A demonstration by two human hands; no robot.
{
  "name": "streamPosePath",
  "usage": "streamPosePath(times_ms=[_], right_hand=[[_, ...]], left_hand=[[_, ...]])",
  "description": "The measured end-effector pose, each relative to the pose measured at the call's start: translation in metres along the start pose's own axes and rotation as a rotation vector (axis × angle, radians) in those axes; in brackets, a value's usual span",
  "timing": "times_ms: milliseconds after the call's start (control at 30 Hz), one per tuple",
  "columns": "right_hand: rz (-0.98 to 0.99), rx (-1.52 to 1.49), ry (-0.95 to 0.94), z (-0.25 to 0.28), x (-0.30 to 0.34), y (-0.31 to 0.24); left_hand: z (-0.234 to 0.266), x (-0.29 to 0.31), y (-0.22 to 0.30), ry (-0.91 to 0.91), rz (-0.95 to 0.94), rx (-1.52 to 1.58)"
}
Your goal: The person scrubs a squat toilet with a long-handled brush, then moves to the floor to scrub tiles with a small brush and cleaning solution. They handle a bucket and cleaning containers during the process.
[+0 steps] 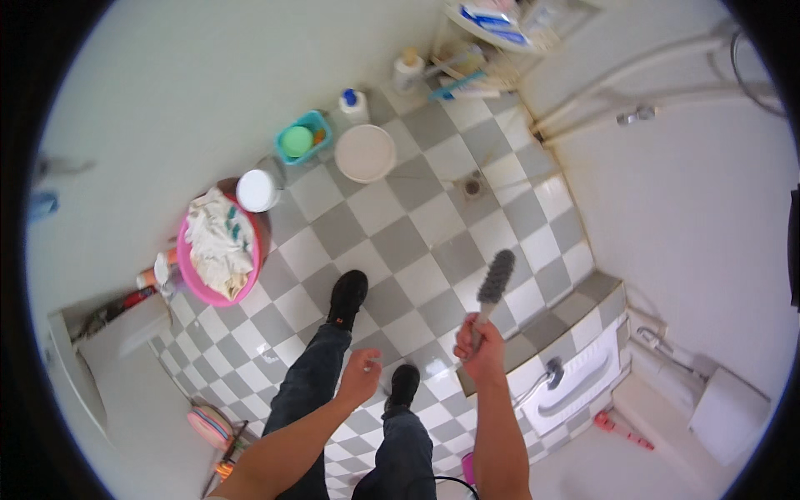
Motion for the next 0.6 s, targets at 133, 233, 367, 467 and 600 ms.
streamPosePath(times_ms=[133, 233, 367, 467, 600], right_hand=[[-0.094, 0.19, 0.246, 0.089, 0.006, 0.001], [0.039, 0.758, 0.524, 0.233, -0.022, -0.01], [0.16, 0.838, 0.327, 0.154, 0.035, 0.019], [0.1, 0.882, 0.295, 0.128, 0.057, 0.058], [0.052, 0.86, 0.402, 0.112, 0.069, 0.101]], left_hand=[[0.014, 0.051, 0.014, 0.052, -0.012, 0.169], [0.045, 0.081, 0.018, 0.127, -0.04, 0.203], [0.155, 0.163, -0.026, 0.454, 0.054, 0.265], [0.188, 0.221, -0.076, 0.543, 0.164, 0.371], [0.201, 0.269, -0.108, 0.606, 0.244, 0.46]])
Point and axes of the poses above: each hand's wrist, its own x-axis away from the middle knuckle, its own z-axis out of the back of the hand, y = z × x, the point moved 10 cm from there along -x, towards the middle knuckle, and after that the axes turned 10 degrees about y, right-handed, at the moved point
